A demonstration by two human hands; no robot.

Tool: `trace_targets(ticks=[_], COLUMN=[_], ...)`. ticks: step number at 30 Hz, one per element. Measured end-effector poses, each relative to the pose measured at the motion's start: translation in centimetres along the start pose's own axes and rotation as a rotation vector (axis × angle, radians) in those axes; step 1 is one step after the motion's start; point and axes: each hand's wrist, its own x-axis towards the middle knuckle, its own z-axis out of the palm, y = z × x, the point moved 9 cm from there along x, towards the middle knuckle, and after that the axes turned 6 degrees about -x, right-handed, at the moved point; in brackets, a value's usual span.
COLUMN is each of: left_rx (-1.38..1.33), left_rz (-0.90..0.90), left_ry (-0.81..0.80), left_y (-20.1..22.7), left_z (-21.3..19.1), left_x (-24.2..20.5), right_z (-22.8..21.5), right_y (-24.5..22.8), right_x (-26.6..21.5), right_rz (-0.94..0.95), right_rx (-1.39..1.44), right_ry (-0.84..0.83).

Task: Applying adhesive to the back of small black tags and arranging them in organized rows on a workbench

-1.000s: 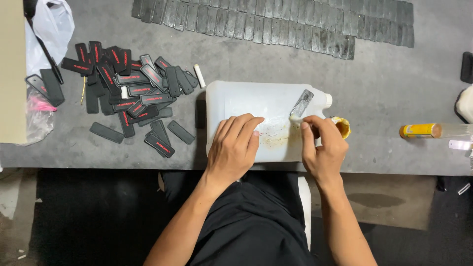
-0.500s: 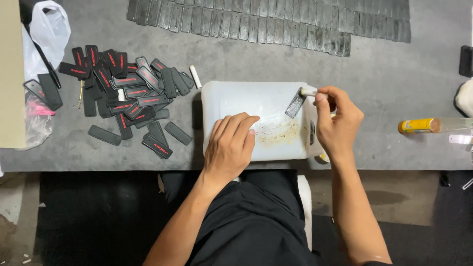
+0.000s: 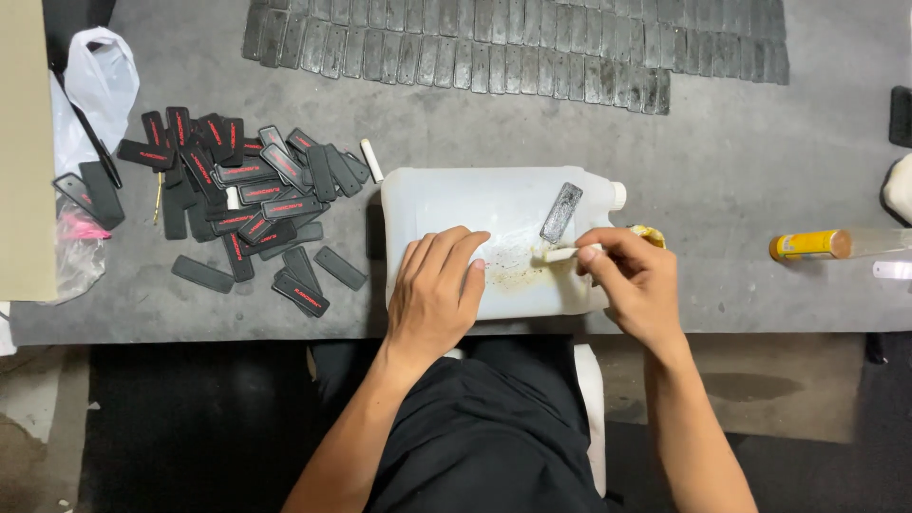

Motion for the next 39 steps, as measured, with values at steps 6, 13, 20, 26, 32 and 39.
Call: trace_targets(ticks=[6,13,20,26,32,39], left_rx=[0.025,0.043,0.066,0.078,0.079,0.105], left_rz=[-0.005,-0.013,-0.02,-0.022,-0.019,-0.016], left_ry=[-0.009,-0.014,-0.029,-0.036,-0.025,-0.035], left_y=[0.0,0.2,0.3,0.5,0.3,0.4], left_z=[0.2,0.2,0.5,0.5,0.7,0.8], left_x=[0.1,0.3,0.4,0.5,0.4,0.5], right_z=[-3.1,-2.3,-0.9,0.4,-0.2,0.4], right_y=[1.3,0.2,-2.3,-4.7,-1.4,-1.8], right_x=[2.5,3.3,1.1,-0.7,-3.8,-7.7], right_rz=[-0.053,-0.251,-0.368,-0.363,-0.182,-0.367], right_rx=[-0.03,-0.38,-0.454,-0.354,0.0,-0.289], right_ry=[0.2,0.233,0.117,-0.037,0.067,0.445])
